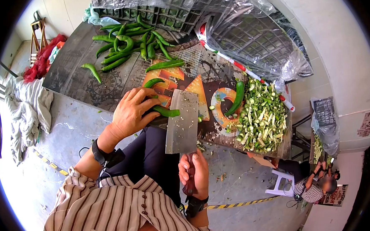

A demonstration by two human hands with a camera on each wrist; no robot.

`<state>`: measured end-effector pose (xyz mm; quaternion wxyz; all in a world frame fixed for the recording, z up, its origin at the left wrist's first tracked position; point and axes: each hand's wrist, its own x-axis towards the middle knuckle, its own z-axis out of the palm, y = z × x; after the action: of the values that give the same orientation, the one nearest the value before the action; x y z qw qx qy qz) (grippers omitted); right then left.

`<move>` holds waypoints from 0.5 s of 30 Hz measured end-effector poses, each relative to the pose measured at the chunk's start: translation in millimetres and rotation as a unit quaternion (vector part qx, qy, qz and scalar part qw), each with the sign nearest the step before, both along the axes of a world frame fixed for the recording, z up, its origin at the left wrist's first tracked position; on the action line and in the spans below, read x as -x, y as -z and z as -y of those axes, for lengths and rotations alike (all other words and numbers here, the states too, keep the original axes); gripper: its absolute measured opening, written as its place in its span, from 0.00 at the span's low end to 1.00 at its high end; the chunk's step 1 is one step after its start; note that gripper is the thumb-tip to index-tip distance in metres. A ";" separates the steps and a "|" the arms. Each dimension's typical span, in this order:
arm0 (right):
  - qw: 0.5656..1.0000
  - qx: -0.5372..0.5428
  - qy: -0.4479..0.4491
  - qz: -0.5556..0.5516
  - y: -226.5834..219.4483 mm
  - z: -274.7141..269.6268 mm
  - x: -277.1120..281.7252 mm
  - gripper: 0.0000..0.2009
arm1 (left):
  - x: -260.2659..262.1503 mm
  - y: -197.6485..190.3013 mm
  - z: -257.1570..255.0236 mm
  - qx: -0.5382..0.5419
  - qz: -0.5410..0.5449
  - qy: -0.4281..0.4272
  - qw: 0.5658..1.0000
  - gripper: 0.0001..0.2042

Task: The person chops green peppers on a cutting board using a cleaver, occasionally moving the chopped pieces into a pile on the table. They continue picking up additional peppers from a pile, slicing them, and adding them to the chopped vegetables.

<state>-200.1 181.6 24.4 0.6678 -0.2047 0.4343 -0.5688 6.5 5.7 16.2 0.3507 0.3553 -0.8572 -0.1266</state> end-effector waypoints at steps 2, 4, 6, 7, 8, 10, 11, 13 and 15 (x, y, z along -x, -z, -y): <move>1.000 -0.001 -0.001 0.004 0.0 0.1 0.0 0.13 | 0.1 -0.1 -0.1 0.001 0.000 0.000 1.000 0.17; 1.000 0.001 -0.001 0.004 0.9 0.1 0.2 0.13 | 0.1 -0.4 -0.1 0.001 0.000 0.000 1.000 0.17; 1.000 0.003 -0.001 0.004 1.4 -0.1 0.0 0.13 | 0.0 -0.7 -0.2 0.002 0.000 0.000 1.000 0.17; 1.000 0.003 0.000 0.003 1.5 -0.1 -0.1 0.13 | 0.0 -0.9 -0.2 0.003 0.000 0.000 1.000 0.17; 1.000 0.003 0.001 0.002 1.7 -0.2 -0.3 0.13 | 0.0 -1.2 -0.3 0.003 0.000 0.000 1.000 0.17; 1.000 -0.001 0.005 -0.001 0.3 0.3 -1.6 0.13 | 0.1 -1.9 -0.6 0.005 -0.004 0.001 1.000 0.17; 1.000 -0.004 0.008 -0.003 -0.2 0.5 -2.1 0.13 | 0.1 -1.7 -0.7 0.005 -0.004 0.001 1.000 0.17; 1.000 -0.005 0.008 -0.002 -0.2 0.5 -2.5 0.13 | 0.3 -1.4 -0.9 0.001 -0.004 0.000 1.000 0.17; 1.000 -0.005 0.008 -0.001 -0.5 0.7 -2.8 0.13 | 0.5 -1.8 -0.8 0.002 -0.004 0.000 1.000 0.17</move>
<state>-197.3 180.9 24.9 0.6640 -0.1981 0.4391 -0.5718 6.0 6.4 17.9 0.3547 0.3545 -0.8560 -0.1259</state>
